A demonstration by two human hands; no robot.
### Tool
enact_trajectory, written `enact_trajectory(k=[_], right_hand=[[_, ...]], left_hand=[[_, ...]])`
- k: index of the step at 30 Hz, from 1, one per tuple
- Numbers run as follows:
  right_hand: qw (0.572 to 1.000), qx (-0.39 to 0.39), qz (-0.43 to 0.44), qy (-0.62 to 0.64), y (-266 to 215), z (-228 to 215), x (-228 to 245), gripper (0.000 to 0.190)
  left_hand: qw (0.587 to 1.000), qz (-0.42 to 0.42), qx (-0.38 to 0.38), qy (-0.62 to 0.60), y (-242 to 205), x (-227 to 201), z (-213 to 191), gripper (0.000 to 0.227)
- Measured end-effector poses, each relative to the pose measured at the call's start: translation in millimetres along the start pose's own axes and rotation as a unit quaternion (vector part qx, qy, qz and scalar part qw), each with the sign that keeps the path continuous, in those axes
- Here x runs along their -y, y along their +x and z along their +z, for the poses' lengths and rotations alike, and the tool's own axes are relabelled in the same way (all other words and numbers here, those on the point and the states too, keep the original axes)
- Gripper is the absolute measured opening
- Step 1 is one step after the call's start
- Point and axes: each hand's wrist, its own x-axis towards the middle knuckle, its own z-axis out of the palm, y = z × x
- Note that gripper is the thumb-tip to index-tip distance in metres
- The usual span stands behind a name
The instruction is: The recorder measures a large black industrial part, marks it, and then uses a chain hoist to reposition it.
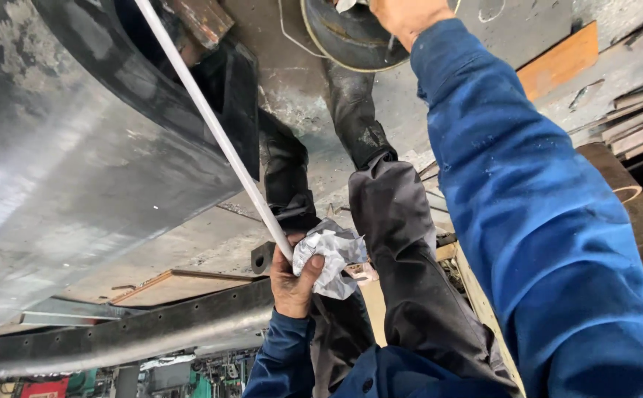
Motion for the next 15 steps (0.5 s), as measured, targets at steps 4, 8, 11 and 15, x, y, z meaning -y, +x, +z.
enact_trajectory(k=[4, 8, 11, 15], right_hand=[[0.999, -0.031, -0.029, -0.032, 6.5, -36.9, 6.2, 0.011], [0.981, -0.064, 0.112, 0.145, 5.0, -110.6, 38.3, 0.006], [0.971, -0.088, 0.117, 0.19, -0.1, -117.3, 47.3, 0.009], [0.97, -0.077, 0.12, 0.197, 10.3, -109.3, 40.9, 0.012]], left_hand=[[1.0, 0.018, 0.005, 0.009, -0.6, -2.0, 2.4, 0.055], [0.998, 0.028, -0.007, 0.047, 1.0, 0.3, -4.2, 0.056], [1.0, 0.01, -0.004, 0.024, 2.0, -5.8, -3.0, 0.056], [0.999, 0.011, -0.014, 0.036, 4.1, -2.3, -3.9, 0.058]])
